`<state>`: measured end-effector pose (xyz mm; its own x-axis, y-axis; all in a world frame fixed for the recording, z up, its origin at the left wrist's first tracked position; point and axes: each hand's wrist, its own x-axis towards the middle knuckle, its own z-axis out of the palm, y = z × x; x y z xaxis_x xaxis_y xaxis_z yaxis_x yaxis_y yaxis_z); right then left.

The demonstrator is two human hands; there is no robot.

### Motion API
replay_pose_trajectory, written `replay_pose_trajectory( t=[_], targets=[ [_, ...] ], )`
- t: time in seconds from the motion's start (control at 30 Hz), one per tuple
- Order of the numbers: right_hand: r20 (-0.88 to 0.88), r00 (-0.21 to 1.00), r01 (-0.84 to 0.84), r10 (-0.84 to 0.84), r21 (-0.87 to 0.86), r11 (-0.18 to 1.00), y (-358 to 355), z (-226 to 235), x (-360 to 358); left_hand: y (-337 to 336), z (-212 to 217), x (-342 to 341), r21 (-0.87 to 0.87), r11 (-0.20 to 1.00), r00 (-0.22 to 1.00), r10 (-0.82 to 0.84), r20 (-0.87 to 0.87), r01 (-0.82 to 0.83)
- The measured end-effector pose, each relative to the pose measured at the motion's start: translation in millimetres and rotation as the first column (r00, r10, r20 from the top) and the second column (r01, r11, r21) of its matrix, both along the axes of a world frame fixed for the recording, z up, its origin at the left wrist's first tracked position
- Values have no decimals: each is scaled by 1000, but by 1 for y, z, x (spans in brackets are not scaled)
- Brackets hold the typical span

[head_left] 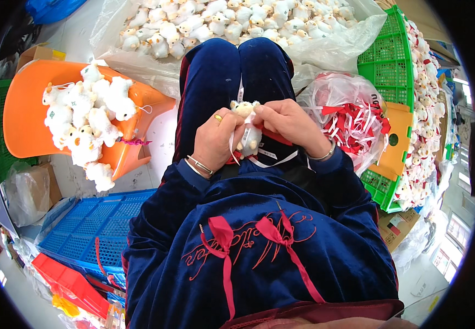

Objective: The person ties red ribbons around the necks of small white plush toys one at a time. They pick up each plush, wrap the ribbon, and adjust the bow while seated with a large supply of plushies and ribbons nearby.

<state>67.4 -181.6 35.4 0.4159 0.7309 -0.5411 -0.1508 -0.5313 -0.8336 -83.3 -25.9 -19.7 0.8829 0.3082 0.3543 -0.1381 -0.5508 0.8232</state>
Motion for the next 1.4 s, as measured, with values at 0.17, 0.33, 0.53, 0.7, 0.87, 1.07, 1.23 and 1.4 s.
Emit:
replay_pose_trajectory(
  t=[0.17,0.33,0.53,0.7,0.87,1.07,1.23,1.4],
  targets=[
    [-2,975,222,-223,85,971,6,-19,-24,1,-1,0,0,1000,1000,-4,3,4],
    [-185,933,330,-310,86,940,7,-10,-29,1,-1,-2,-9,1000,1000,-5,1,5],
    [-94,927,373,-362,167,913,5,-16,-31,4,5,-9,-65,998,1000,16,9,-15],
    [395,852,276,-345,221,935,-5,-26,-23,14,10,-28,55,995,990,-80,-114,87],
    [269,901,240,-340,343,908,-3,-27,-21,17,20,-32,128,986,978,-82,-190,107],
    [-325,895,408,-307,313,858,-10,-29,-16,12,22,-33,94,993,980,-59,-193,78],
    [-461,836,450,-297,267,852,-6,-28,-15,10,22,-37,-118,990,987,-97,-128,82],
    [-370,889,385,-269,288,877,-7,-23,-15,4,24,-41,-207,972,984,-140,-111,115]
  ],
)
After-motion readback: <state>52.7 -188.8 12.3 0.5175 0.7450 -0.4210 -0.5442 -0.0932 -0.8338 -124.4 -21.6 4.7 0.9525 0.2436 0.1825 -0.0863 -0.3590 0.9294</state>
